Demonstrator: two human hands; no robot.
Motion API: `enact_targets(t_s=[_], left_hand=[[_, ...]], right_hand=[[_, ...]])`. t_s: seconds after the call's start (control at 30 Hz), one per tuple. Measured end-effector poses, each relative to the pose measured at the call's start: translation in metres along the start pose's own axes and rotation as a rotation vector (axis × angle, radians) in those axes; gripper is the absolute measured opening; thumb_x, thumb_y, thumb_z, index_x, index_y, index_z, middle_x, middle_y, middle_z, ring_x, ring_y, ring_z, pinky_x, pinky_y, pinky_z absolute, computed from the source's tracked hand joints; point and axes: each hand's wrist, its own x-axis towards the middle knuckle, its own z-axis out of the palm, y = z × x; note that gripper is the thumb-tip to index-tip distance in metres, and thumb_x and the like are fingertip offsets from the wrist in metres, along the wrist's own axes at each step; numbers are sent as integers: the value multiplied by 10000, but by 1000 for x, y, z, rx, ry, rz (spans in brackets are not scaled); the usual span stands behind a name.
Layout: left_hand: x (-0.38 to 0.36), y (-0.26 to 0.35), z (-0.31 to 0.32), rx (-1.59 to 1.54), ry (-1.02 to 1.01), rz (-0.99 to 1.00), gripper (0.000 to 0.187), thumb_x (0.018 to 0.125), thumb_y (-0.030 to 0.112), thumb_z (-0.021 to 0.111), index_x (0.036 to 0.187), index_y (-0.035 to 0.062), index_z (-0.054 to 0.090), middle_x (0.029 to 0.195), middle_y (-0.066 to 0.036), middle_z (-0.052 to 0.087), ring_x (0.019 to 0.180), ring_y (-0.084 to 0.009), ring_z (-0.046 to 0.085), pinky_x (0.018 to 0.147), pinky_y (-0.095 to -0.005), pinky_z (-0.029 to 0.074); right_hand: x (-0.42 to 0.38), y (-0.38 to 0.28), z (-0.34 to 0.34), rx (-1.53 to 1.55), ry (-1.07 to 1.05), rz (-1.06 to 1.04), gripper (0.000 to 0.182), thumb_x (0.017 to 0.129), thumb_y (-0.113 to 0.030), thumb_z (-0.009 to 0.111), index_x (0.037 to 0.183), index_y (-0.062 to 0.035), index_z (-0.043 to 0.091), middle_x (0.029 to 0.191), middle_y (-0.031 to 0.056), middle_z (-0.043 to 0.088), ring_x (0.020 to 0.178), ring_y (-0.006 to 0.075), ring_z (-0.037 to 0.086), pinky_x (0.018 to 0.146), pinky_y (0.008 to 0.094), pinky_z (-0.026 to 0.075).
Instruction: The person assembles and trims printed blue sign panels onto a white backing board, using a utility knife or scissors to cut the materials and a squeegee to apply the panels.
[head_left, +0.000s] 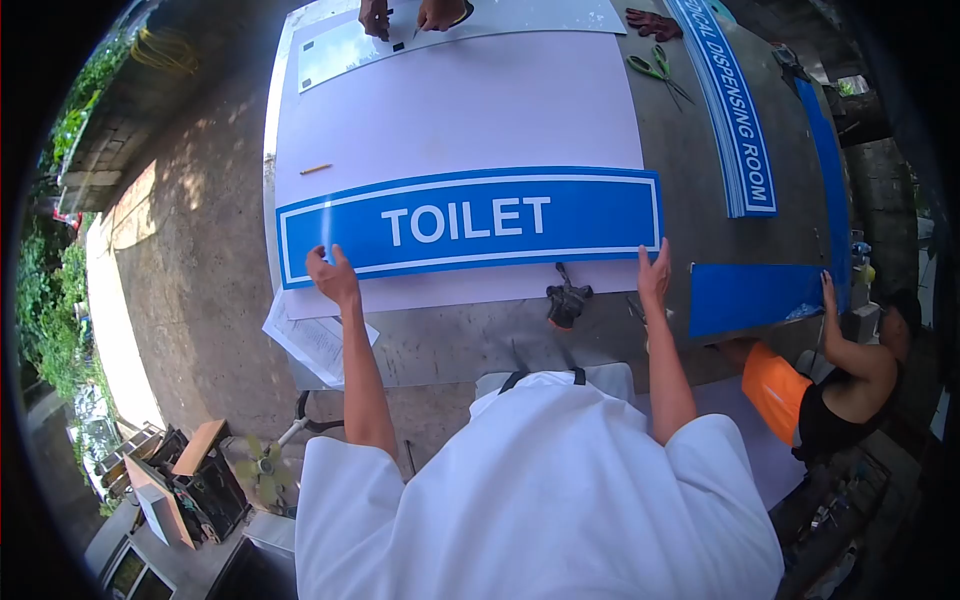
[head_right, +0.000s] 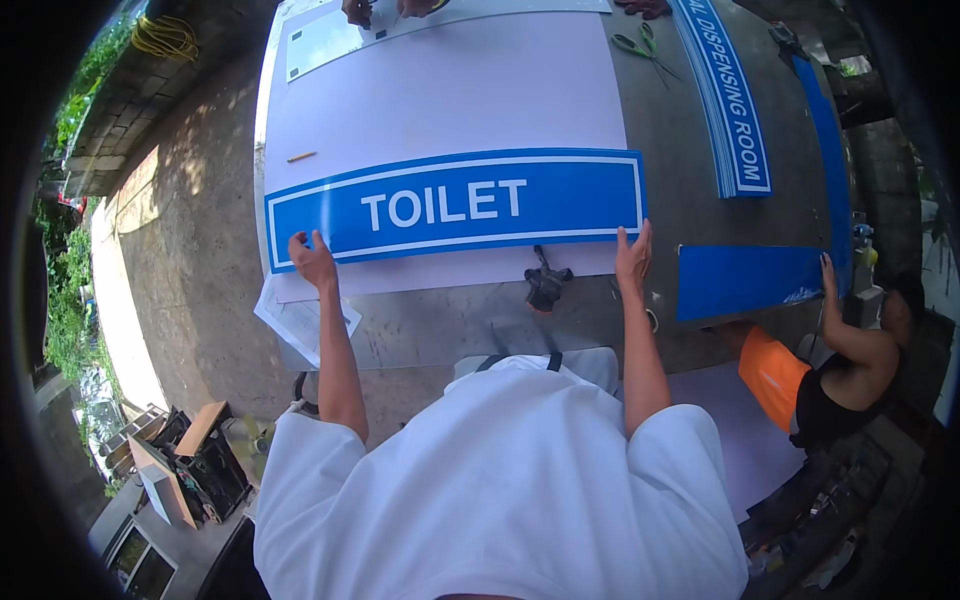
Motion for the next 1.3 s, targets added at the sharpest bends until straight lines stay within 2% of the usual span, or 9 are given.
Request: enact_targets(t_s=[0.07, 0.2, 0.37, 0.5, 0.7, 0.77, 0.9, 1.13, 1.3], left_hand=[[-93, 70, 14, -303, -424, 86, 197, 838, 207, 673, 869, 26, 601, 672, -129, 599, 653, -290, 612, 609, -373, 474], [-266, 187, 11, -224, -1044, 313, 764, 751, 514, 716, 1316, 102, 409, 1305, -184, 442, 1027, -414, 575, 790, -471, 512], [-352, 180, 56, -159, -1234, 695, 576, 693, 142, 706, 1226, 78, 498, 1226, -172, 492, 999, -405, 568, 771, -471, 516], [-315, 189, 34, -219, -1347, 545, 447, 682, 121, 701, 1102, 48, 569, 1105, -163, 550, 988, -385, 573, 791, -429, 509], [-159, 110, -23, -445, -667, 86, 353, 794, 174, 743, 1076, 13, 602, 917, -118, 662, 845, -206, 642, 739, -315, 486], [-95, 54, -22, -343, -318, -118, 337, 826, 217, 712, 1065, 3, 608, 923, -166, 655, 815, -291, 646, 734, -354, 489], [-7, -44, 10, 146, -163, -15, 529, 891, 402, 590, 1234, 1, 553, 1282, -209, 525, 1264, -379, 410, 1039, -431, 328], [-78, 94, 109, 52, -344, 151, 577, 961, 304, 445, 1343, -123, 380, 1453, -246, 315, 1370, -425, 243, 1141, -466, 166], [-143, 197, 145, -48, -264, 293, 536, 885, 117, 526, 1334, -126, 362, 1330, -237, 421, 1227, -401, 437, 1024, -400, 388]], right_hand=[[-29, 12, 24, -126, -18, -216, 623, 880, -237, 620, 1384, 29, 369, 1441, 283, 324, 1348, 429, 299, 1100, 463, 282], [-63, 7, 32, -140, -217, -305, 631, 873, -149, 587, 1420, 9, 316, 1484, 237, 278, 1365, 440, 258, 1110, 466, 270], [-62, 4, 55, -255, -243, -353, 611, 896, -194, 539, 1428, -4, 307, 1501, 191, 273, 1351, 453, 267, 1100, 505, 265], [-57, -22, 51, -546, -231, -331, 601, 877, -259, 551, 1395, -4, 385, 1479, 177, 327, 1364, 444, 244, 1092, 540, 246], [-50, -25, 48, -621, -310, -322, 583, 859, -266, 564, 1364, -4, 439, 1459, 143, 376, 1374, 443, 219, 1112, 548, 201], [-47, -30, 46, -667, -299, -338, 577, 858, -264, 564, 1363, -12, 444, 1455, 139, 384, 1374, 447, 217, 1112, 559, 192], [-48, -33, 42, -680, -313, -323, 558, 857, -257, 558, 1359, -34, 462, 1451, 130, 393, 1373, 453, 212, 1109, 582, 180], [-50, -29, 58, -636, -333, -234, 594, 831, -282, 564, 1345, -1, 468, 1456, 181, 375, 1354, 459, 259, 1105, 525, 237], [-41, -40, 57, -689, -368, -251, 607, 818, -300, 585, 1323, 24, 487, 1428, 211, 402, 1332, 453, 311, 1099, 490, 273]])
